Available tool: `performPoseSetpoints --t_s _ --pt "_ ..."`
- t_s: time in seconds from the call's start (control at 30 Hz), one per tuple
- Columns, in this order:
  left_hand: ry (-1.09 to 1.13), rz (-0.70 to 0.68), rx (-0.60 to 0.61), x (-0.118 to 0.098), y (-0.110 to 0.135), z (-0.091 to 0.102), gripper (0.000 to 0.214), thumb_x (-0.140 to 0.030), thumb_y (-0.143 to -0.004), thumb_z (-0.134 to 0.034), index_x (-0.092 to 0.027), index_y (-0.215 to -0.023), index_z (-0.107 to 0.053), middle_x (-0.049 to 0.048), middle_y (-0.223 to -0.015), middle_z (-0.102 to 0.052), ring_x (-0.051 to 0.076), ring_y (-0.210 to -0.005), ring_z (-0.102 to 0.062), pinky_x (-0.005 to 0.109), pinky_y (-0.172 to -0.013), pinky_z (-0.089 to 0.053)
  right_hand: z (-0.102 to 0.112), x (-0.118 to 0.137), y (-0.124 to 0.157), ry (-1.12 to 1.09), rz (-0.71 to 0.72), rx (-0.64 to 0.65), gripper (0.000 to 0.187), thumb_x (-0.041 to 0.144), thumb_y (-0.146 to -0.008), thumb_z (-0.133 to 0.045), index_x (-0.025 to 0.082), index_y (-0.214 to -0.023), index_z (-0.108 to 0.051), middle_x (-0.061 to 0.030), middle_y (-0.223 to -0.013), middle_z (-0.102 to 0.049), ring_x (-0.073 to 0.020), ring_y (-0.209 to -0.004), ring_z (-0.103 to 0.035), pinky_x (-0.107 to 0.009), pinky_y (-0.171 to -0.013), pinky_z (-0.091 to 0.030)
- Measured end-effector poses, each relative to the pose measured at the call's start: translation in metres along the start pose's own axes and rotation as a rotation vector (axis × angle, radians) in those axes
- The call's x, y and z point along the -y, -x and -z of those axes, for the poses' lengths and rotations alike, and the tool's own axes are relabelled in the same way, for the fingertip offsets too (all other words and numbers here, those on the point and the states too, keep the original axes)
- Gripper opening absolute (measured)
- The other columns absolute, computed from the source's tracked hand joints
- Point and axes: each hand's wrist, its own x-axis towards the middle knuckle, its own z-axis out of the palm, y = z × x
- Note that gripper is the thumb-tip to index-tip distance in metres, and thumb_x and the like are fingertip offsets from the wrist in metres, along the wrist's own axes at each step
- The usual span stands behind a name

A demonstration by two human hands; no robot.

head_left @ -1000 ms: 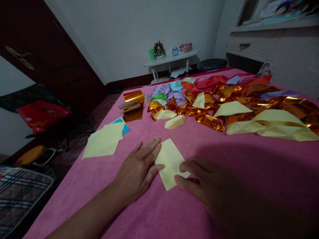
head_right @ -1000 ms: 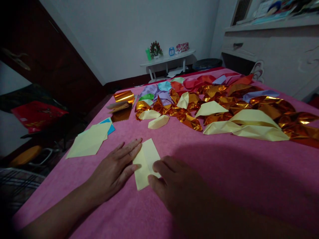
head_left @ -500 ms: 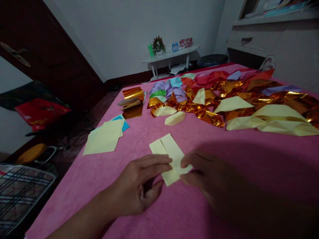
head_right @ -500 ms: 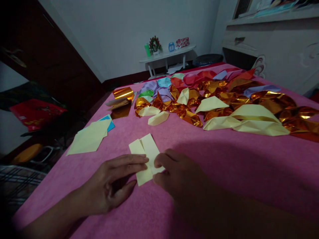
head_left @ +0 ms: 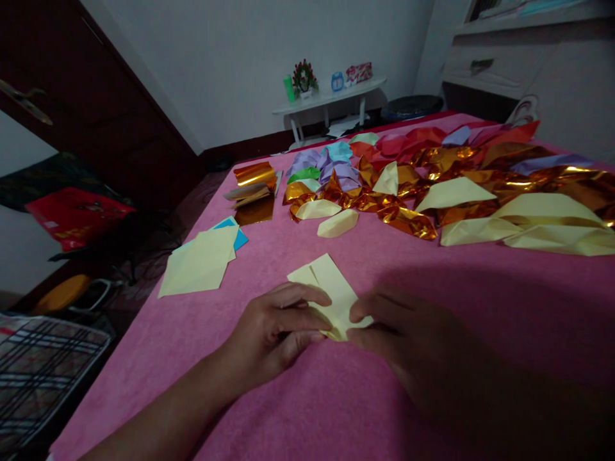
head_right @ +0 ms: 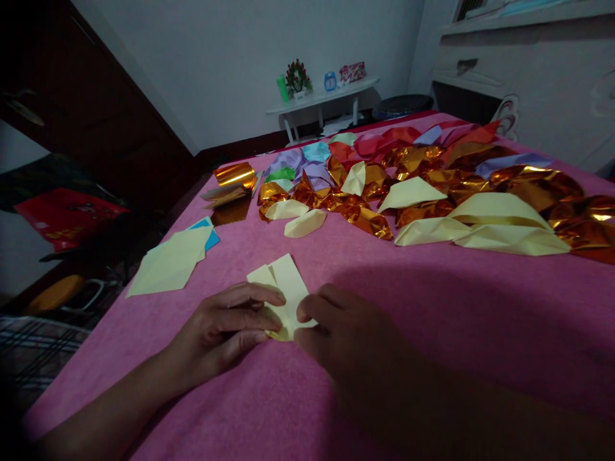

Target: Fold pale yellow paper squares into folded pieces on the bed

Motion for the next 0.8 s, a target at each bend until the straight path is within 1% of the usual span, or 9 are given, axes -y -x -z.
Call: performPoseSetpoints --t_s 0.1,0.23,0.33,0.47,0.53,0.6,0.67,0.8 --pt "0.064 0.060 -0.028 -0.004 -0.003 -0.001 0.015 -0.019 -0.085 -0.057 -0.019 -0.092 -0.070 0.0084 -0.107 -0.063 0.018 -0.098 -0.059 0.033 -0.085 -0.049 0.000 0.000 -0.001 0.047 0.036 -0.006 0.022 0.007 -0.083 -0.046 0.018 -0.080 -0.065 -0.0060 -0.092 -0.061 -0.0184 -0.079 -0.051 -0.030 -0.063 -0.041" --pt "0.100 0.127 -0.087 -0.008 -0.007 -0.005 0.010 -0.020 -0.084 -0.058 -0.016 -0.082 -0.067 0.0071 -0.097 -0.062 0.017 -0.090 -0.059 0.031 -0.078 -0.050 0.001 0.001 -0.002 0.085 0.043 -0.013 0.022 0.006 -0.082 -0.047 0.018 -0.077 -0.064 -0.0056 -0.089 -0.060 -0.0176 -0.075 -0.050 -0.029 -0.059 -0.038" --pt "0.076 0.164 -0.104 -0.009 -0.010 -0.006 0.010 -0.021 -0.083 -0.059 -0.016 -0.076 -0.064 0.0061 -0.093 -0.059 0.016 -0.086 -0.057 0.030 -0.075 -0.049 -0.002 0.001 -0.002 0.101 0.048 -0.035 0.022 0.005 -0.081 -0.047 0.018 -0.078 -0.065 -0.0057 -0.090 -0.059 -0.0173 -0.076 -0.050 -0.029 -0.059 -0.039" --pt "0.027 0.180 -0.097 -0.012 -0.011 -0.007 0.012 -0.019 -0.081 -0.059 -0.015 -0.069 -0.059 0.0055 -0.091 -0.057 0.015 -0.083 -0.055 0.029 -0.072 -0.047 -0.005 0.001 -0.002 0.132 0.059 -0.088 0.022 0.006 -0.082 -0.047 0.019 -0.076 -0.065 -0.0055 -0.090 -0.060 -0.0176 -0.076 -0.050 -0.030 -0.058 -0.039" --pt "0.007 0.183 -0.096 -0.013 -0.011 -0.007 0.012 -0.017 -0.080 -0.059 -0.015 -0.068 -0.057 0.0052 -0.091 -0.055 0.015 -0.083 -0.054 0.029 -0.072 -0.046 -0.005 0.001 -0.002 0.131 0.065 -0.071 0.021 0.007 -0.081 -0.048 0.019 -0.076 -0.065 -0.0056 -0.089 -0.059 -0.0177 -0.075 -0.049 -0.030 -0.058 -0.038" --pt "-0.018 0.186 -0.100 -0.013 -0.010 -0.009 0.012 -0.017 -0.080 -0.059 -0.015 -0.068 -0.055 0.0052 -0.092 -0.055 0.015 -0.084 -0.054 0.029 -0.073 -0.045 -0.004 0.002 -0.002 0.117 0.053 -0.031 0.021 0.008 -0.082 -0.048 0.019 -0.081 -0.066 -0.0059 -0.088 -0.059 -0.0180 -0.076 -0.049 -0.030 -0.059 -0.039" --pt "-0.048 0.186 -0.110 -0.013 -0.009 -0.010 0.013 -0.018 -0.080 -0.058 -0.016 -0.068 -0.054 0.0054 -0.092 -0.054 0.016 -0.085 -0.053 0.030 -0.074 -0.045 -0.004 0.002 -0.002 0.108 0.049 -0.032 0.022 0.009 -0.084 -0.047 0.019 -0.084 -0.066 -0.0062 -0.089 -0.059 -0.0185 -0.076 -0.050 -0.030 -0.060 -0.040" --pt "-0.101 0.190 -0.134 -0.012 -0.008 -0.014 0.014 -0.018 -0.080 -0.058 -0.016 -0.068 -0.051 0.0058 -0.092 -0.053 0.018 -0.087 -0.052 0.032 -0.074 -0.044 -0.004 0.002 -0.002 0.096 0.061 -0.055 0.022 0.007 -0.082 -0.047 0.018 -0.082 -0.066 -0.0062 -0.088 -0.059 -0.0192 -0.076 -0.050 -0.030 -0.060 -0.041"
